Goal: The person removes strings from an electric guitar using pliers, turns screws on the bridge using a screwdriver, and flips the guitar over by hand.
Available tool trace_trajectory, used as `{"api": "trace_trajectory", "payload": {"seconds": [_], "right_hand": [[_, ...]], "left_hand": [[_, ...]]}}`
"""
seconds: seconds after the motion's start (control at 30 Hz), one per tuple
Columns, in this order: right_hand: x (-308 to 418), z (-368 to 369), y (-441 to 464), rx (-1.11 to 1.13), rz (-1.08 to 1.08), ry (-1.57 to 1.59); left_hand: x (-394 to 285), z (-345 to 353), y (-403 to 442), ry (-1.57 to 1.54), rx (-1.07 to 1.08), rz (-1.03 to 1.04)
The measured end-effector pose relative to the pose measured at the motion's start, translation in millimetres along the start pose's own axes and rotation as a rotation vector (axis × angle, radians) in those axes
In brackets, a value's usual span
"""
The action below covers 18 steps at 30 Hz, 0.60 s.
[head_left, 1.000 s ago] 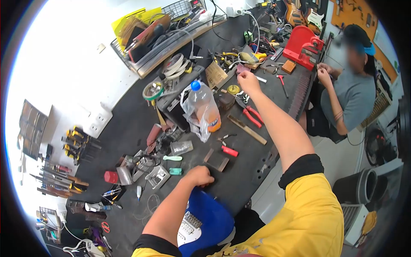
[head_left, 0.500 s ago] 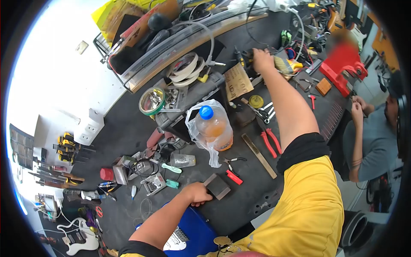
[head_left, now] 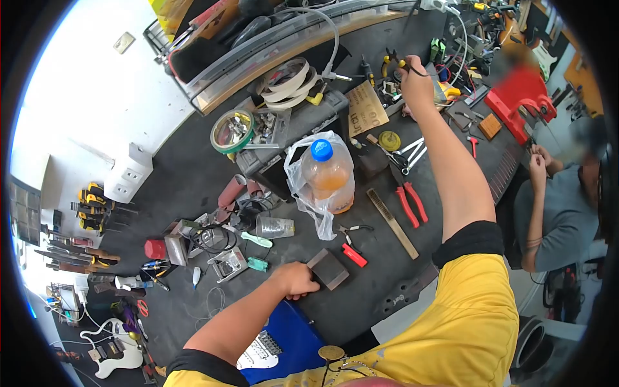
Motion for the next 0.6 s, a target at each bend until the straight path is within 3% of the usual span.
{"api": "trace_trajectory", "payload": {"seconds": [0.03,0.13,0.17,0.27,0.33,0.4,0.47,0.53,0.6], "right_hand": [[-3,-2,-5,0.051,0.083,0.031],[41,-35,-16,0.011,-0.073,0.0],[45,-40,-18,-0.006,-0.037,-0.086],[64,-63,-31,0.222,0.227,-0.246],[76,-80,-45,0.357,0.078,-0.546],[83,-123,-64,0.361,0.066,-0.645],[141,-183,-105,0.269,0.061,-0.597],[153,-234,-145,0.249,0.33,-0.476],[192,-274,-202,0.201,0.509,-0.336]], "left_hand": [[-2,-2,-3,0.005,-0.023,0.016],[2,1,-3,-0.022,-0.063,0.063],[1,1,-5,-0.031,-0.082,0.082],[0,2,-8,-0.044,-0.142,0.17],[2,6,-5,-0.106,-0.134,0.27],[8,17,4,-0.179,-0.185,0.486],[25,12,-10,-0.357,-0.345,0.644],[41,-11,-75,-0.11,-0.848,0.744],[71,-19,-134,-0.191,-1.093,0.776]]}}
Point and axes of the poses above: each hand's wrist, its own y-axis towards the middle knuckle, its own z-axis out of the palm, x = y × z, the point moved 9 cm from there along y, towards the middle knuckle, and after that the axes turned 9 degrees about y, right-handed, at the moved point
